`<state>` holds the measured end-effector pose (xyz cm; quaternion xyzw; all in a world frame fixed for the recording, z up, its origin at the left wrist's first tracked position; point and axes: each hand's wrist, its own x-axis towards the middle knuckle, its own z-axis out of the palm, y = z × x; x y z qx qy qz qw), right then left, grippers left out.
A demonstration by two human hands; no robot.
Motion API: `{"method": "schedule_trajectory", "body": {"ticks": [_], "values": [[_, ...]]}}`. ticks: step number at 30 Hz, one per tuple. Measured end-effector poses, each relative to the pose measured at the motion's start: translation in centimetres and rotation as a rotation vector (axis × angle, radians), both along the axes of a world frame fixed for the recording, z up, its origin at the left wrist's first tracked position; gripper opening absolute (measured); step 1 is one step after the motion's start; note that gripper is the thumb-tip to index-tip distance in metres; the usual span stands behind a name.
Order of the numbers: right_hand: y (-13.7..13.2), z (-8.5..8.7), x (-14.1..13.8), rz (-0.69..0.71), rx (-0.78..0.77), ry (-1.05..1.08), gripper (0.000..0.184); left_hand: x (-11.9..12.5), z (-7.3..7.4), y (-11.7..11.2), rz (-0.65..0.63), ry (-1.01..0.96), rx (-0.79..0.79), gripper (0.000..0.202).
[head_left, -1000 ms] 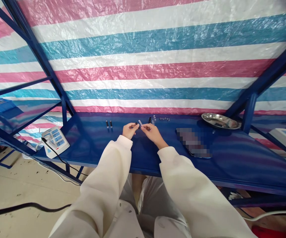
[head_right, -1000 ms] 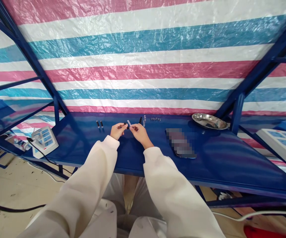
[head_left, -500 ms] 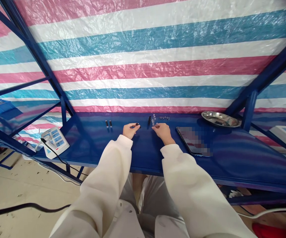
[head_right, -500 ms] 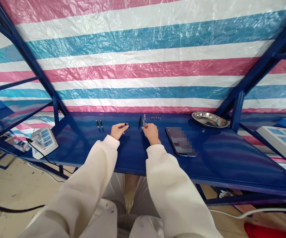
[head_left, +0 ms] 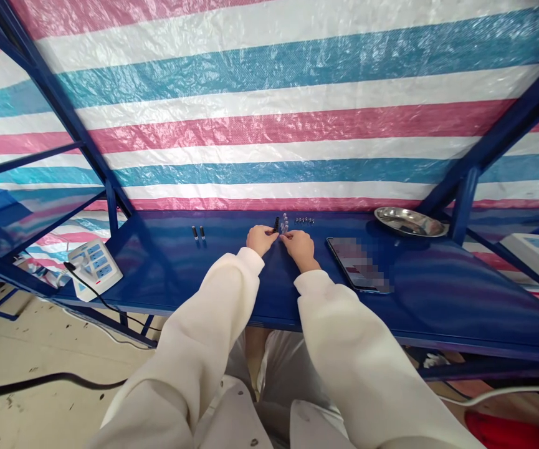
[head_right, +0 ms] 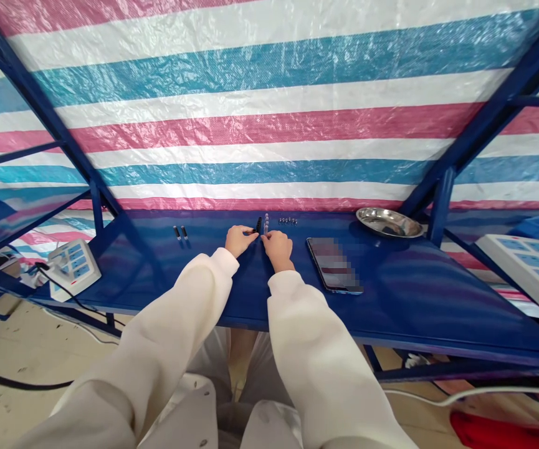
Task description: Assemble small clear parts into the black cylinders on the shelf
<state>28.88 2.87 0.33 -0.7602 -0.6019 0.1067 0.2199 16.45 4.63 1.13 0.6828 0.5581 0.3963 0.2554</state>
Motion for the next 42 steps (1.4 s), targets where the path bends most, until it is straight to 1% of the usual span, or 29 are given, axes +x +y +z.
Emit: {"method": "schedule_trajectory", "body": {"ticks": [5, 11, 19, 25, 28, 31, 33, 35, 36, 37, 38, 40, 42], "values": [[0.1, -0.2, -0.1, -0.008, 0.016, -0.009, 0.028, 0.9, -0.1, 0.0, 0.034, 0.104, -0.078, 0.008], [0.2, -0.1, -0.2, -0.012, -0.002, -0.007, 0.029, 1.0, -0.5, 0.3, 0.043, 0.236, -0.077, 0.007], [0.1, 0.0, -0.2, 0.003, -0.009, -0.009, 0.03, 1.3, -1.0, 0.8, 0.089, 0.189, -0.106, 0.011], [0.0, -0.1, -0.1, 0.009, 0.002, -0.029, 0.029, 1.5, -0.5, 0.7, 0.107, 0.271, -0.094, 0.019], [0.1, -0.2, -0.1, 0.016, 0.006, -0.034, 0.03, 1.5, -0.1, 0.6, 0.089, 0.3, -0.09, 0.017], [0.1, -0.2, -0.1, 0.014, -0.001, -0.029, 0.029, 1.0, 0.5, 0.3, 0.066, 0.317, -0.102, 0.014], [0.1, -0.1, -0.1, 0.01, -0.009, -0.013, 0.029, 0.2, 1.0, 0.0, 0.046, 0.317, -0.107, 0.014], [0.0, 0.0, -0.2, 0.009, -0.023, 0.002, 0.028, -1.0, 1.5, -0.7, 0.028, 0.278, -0.1, 0.016], [-0.1, 0.1, -0.2, 0.008, -0.033, 0.004, 0.028, -1.7, 1.7, -1.1, 0.031, 0.232, -0.088, 0.02], [-0.2, 0.2, -0.2, 0.003, -0.042, 0.001, 0.028, -2.4, 1.9, -1.5, 0.049, 0.163, -0.062, 0.029], [-0.3, 0.4, -0.3, -0.005, -0.047, -0.006, 0.028, -3.2, 1.9, -1.9, 0.081, 0.078, -0.027, 0.042], [-0.7, 0.7, -0.5, -0.027, -0.046, -0.025, 0.028, -4.7, 1.9, -2.5, 0.184, -0.113, 0.055, 0.066], [-1.1, 1.1, -0.8, -0.038, -0.026, -0.033, 0.029, -5.9, 1.7, -2.8, 0.296, -0.297, 0.102, 0.082]]}}
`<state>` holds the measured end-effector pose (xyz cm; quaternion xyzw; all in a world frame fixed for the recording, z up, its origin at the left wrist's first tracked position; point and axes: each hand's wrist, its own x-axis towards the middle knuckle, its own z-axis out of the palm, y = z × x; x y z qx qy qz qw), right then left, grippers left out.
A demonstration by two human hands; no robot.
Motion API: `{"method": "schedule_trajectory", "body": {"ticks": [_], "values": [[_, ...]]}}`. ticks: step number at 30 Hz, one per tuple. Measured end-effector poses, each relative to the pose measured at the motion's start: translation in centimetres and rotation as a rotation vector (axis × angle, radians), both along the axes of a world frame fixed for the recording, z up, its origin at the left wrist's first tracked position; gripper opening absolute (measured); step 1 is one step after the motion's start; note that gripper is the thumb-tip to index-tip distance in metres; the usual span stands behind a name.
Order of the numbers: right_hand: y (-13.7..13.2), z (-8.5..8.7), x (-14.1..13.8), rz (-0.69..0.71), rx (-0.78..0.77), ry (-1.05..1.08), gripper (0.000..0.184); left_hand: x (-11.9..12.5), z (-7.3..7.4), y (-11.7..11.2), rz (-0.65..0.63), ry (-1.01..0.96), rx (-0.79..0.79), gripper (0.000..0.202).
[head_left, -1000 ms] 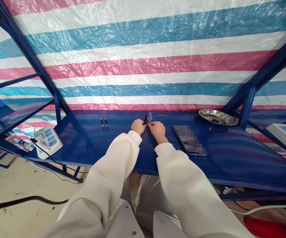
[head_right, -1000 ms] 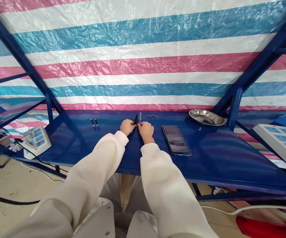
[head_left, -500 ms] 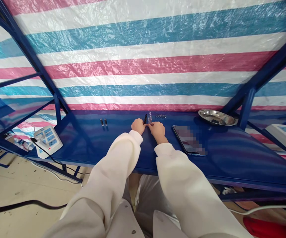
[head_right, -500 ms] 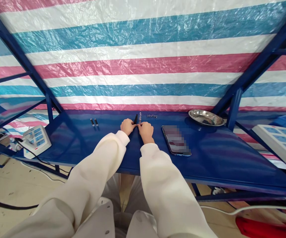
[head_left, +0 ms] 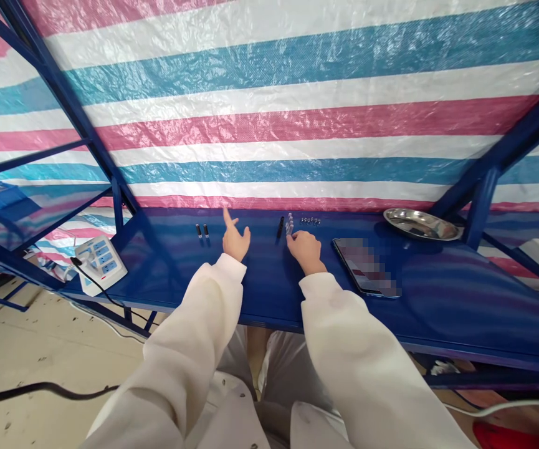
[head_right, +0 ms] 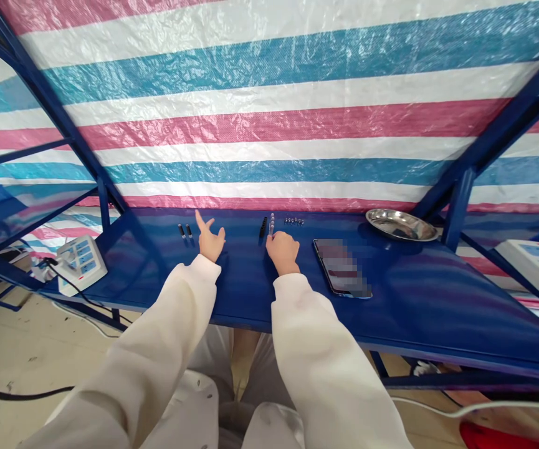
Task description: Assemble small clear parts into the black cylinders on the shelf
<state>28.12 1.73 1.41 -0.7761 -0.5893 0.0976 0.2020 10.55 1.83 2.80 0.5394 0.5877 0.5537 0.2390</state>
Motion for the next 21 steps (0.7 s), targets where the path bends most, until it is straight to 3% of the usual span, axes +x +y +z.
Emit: {"method": "schedule_trajectory", "body": {"ticks": [4, 10, 21], "values": [[-0.9, 0.7, -0.5, 0.002, 0.045, 0.017, 0.033, -1.2, -0.6, 0.4, 0.131, -0.262, -0.009, 0.095], [-1.3, 0.9, -0.7, -0.015, 0.105, 0.007, 0.039, -1.9, -0.8, 1.2, 0.192, -0.49, -0.085, 0.094], [-1.3, 0.1, -1.1, 0.231, 0.244, 0.026, 0.044, -2.5, -1.0, 1.5, 0.156, -0.558, -0.096, 0.09]]}}
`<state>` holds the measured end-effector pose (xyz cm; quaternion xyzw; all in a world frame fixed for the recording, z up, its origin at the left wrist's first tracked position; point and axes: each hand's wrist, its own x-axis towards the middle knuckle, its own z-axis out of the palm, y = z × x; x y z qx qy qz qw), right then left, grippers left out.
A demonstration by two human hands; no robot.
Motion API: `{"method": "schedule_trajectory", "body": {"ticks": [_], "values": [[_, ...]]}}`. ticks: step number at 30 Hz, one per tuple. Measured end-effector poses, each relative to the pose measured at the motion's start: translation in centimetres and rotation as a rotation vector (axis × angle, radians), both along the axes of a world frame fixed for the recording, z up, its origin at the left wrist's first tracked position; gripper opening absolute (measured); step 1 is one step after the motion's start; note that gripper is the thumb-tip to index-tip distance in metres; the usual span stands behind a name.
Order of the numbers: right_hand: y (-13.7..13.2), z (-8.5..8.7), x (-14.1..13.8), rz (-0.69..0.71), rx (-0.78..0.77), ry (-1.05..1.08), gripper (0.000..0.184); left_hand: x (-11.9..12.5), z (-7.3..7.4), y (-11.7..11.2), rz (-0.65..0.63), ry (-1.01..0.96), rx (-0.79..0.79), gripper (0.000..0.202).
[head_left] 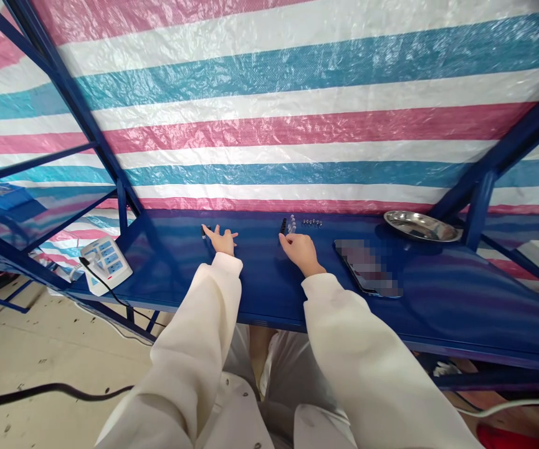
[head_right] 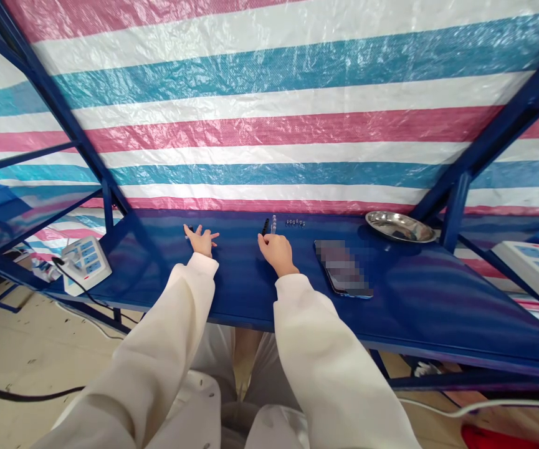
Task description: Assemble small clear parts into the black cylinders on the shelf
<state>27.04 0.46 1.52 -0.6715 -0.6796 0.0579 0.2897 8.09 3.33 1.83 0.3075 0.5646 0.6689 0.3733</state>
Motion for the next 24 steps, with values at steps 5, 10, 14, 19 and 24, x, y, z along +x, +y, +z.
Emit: {"method": "schedule_trajectory", "body": {"ticks": [5, 10, 14, 19, 24], "values": [[0.09, -0.14, 0.08, 0.027, 0.013, 0.033, 0.044, -0.01, 0.21, -0.12, 0.005, 0.004, -0.006, 0.089], [0.25, -0.46, 0.13, 0.031, 0.01, 0.054, 0.044, 0.03, 0.33, -0.25, 0.009, -0.004, -0.025, 0.089], [0.22, -0.55, 0.12, 0.041, 0.02, 0.07, 0.044, -0.07, 0.25, -0.02, 0.015, -0.024, -0.022, 0.09], [0.01, -0.24, 0.05, 0.052, 0.028, 0.079, 0.044, -0.29, -0.09, 0.56, 0.028, -0.077, -0.034, 0.084], [0.04, -0.29, 0.0, 0.063, 0.059, 0.096, 0.044, -0.34, -0.12, 0.61, 0.024, -0.152, -0.037, 0.059]]}}
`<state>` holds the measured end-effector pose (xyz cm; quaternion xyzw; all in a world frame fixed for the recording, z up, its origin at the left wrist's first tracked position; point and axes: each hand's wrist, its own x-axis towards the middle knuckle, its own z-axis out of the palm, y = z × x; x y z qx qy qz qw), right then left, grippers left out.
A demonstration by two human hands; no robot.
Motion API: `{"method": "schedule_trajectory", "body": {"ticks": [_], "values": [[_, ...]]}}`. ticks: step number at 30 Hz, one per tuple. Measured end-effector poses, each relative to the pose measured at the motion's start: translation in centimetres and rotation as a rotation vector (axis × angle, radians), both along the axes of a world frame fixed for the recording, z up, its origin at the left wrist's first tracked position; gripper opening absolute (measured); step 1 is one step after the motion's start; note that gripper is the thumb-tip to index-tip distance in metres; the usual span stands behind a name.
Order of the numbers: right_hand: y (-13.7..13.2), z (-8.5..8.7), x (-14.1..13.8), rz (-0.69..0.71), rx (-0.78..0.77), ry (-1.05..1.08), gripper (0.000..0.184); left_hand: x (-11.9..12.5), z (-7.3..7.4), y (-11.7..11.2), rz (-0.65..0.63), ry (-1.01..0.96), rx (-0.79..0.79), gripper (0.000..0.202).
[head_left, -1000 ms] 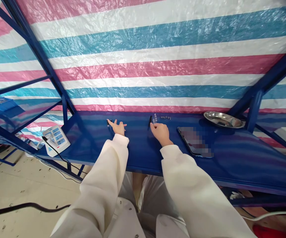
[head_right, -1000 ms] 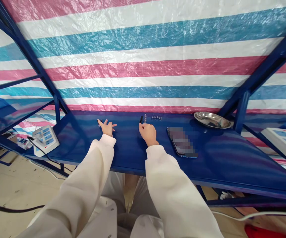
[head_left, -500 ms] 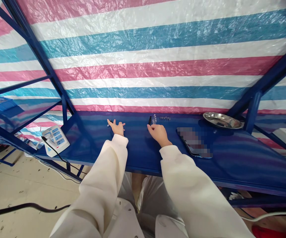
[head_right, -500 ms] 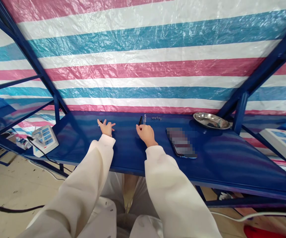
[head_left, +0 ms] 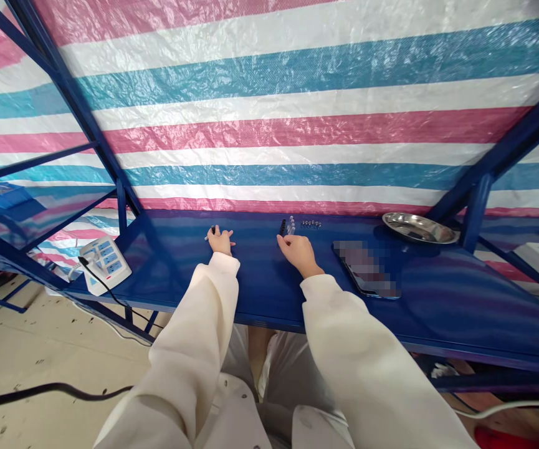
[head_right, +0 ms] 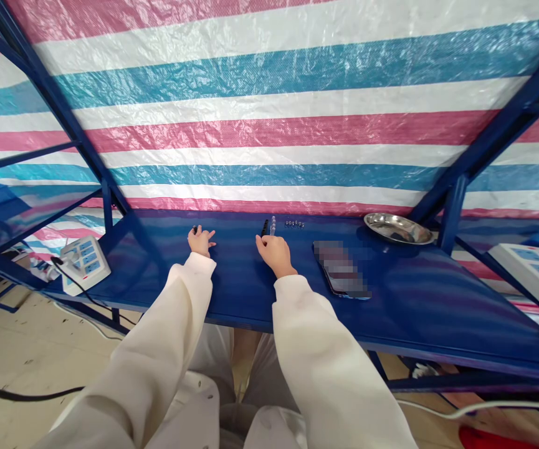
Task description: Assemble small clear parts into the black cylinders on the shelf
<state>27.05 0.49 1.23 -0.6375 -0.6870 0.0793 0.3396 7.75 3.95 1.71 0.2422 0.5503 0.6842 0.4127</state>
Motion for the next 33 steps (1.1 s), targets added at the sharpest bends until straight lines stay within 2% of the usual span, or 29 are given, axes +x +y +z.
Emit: {"method": "schedule_trajectory", "body": {"ticks": [3, 5, 12, 17, 20, 27, 33], "values": [[0.0, -0.2, -0.2, 0.036, 0.038, 0.022, 0.046, 0.0, 0.2, -0.2, -0.047, -0.038, -0.003, 0.035], [-0.1, -0.1, -0.3, 0.077, 0.04, 0.044, 0.047, 0.0, 0.3, -0.4, -0.115, -0.057, -0.01, 0.028], [-0.3, 0.0, -1.2, 0.253, -0.075, 0.328, 0.044, 1.1, 0.3, -1.1, -0.581, -0.001, 0.027, 0.036], [0.3, -1.0, -1.7, 0.376, -0.208, 0.493, 0.046, 1.8, 0.2, -1.5, -0.764, 0.066, 0.024, 0.041], [0.4, -1.1, -1.8, 0.389, -0.192, 0.482, 0.042, 2.0, 0.1, -1.5, -0.779, 0.106, 0.029, 0.041], [0.1, -0.5, -1.6, 0.337, -0.035, 0.402, 0.032, 2.2, 0.3, -1.6, -0.654, 0.179, 0.05, 0.037], [0.1, -0.5, -1.5, 0.32, -0.01, 0.395, 0.025, 2.1, 0.1, -1.4, -0.616, 0.202, 0.071, 0.036]]}}
